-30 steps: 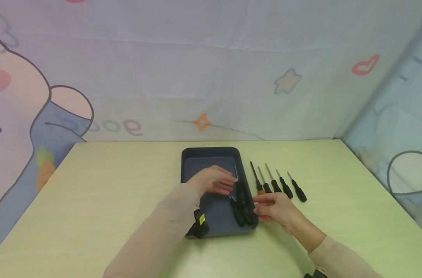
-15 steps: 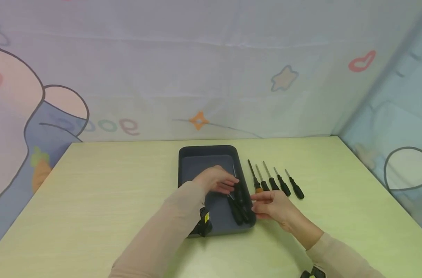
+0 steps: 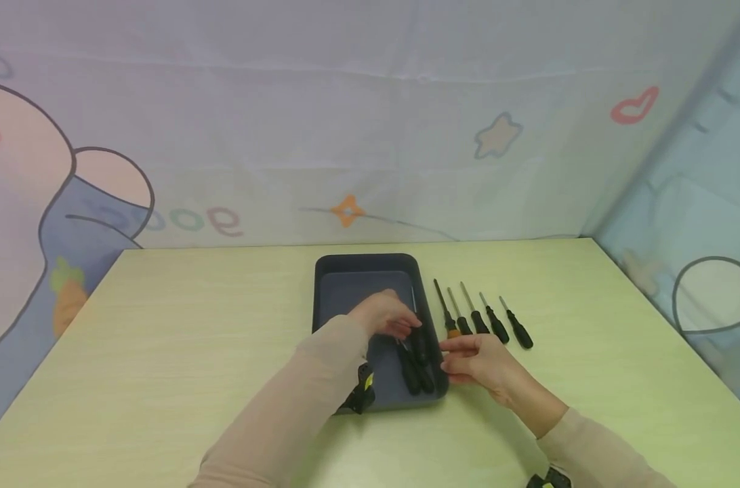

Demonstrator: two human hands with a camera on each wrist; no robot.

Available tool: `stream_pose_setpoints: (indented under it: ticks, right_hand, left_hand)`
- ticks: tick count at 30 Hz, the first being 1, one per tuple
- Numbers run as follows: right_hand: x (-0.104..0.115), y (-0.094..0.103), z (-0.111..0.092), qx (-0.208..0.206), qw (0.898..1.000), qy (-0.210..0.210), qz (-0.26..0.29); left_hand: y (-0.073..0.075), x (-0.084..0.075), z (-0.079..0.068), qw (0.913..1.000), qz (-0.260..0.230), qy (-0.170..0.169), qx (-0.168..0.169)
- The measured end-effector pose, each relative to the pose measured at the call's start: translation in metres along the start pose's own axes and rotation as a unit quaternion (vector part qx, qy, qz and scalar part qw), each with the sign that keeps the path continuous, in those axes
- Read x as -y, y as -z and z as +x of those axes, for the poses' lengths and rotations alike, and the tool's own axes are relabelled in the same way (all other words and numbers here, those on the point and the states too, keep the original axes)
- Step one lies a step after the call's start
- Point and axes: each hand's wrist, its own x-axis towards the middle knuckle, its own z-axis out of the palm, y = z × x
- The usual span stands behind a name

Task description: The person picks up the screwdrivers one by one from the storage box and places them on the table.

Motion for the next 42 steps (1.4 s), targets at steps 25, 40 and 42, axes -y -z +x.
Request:
stream_pose_setpoints:
  ticks: [25, 40, 42]
  right_hand:
    - [0.001, -0.001, 0.000, 0.011, 1.000, 0.002, 0.011]
    - [-0.001, 0.001, 0.001, 0.008, 1.000, -0.002, 0.006]
    - [-0.002, 0.002, 0.001, 0.005, 1.000, -0.004, 0.004]
  left_hand:
    - [-0.016, -0.007, -0.009, 0.9902, 0.113, -0.068, -0.048]
    - [-0.013, -0.006, -0.012, 0.9937, 0.088, -0.067, -0.011]
    - [-0.013, -0.006, -0.012, 0.9937, 0.088, -0.069, -0.004]
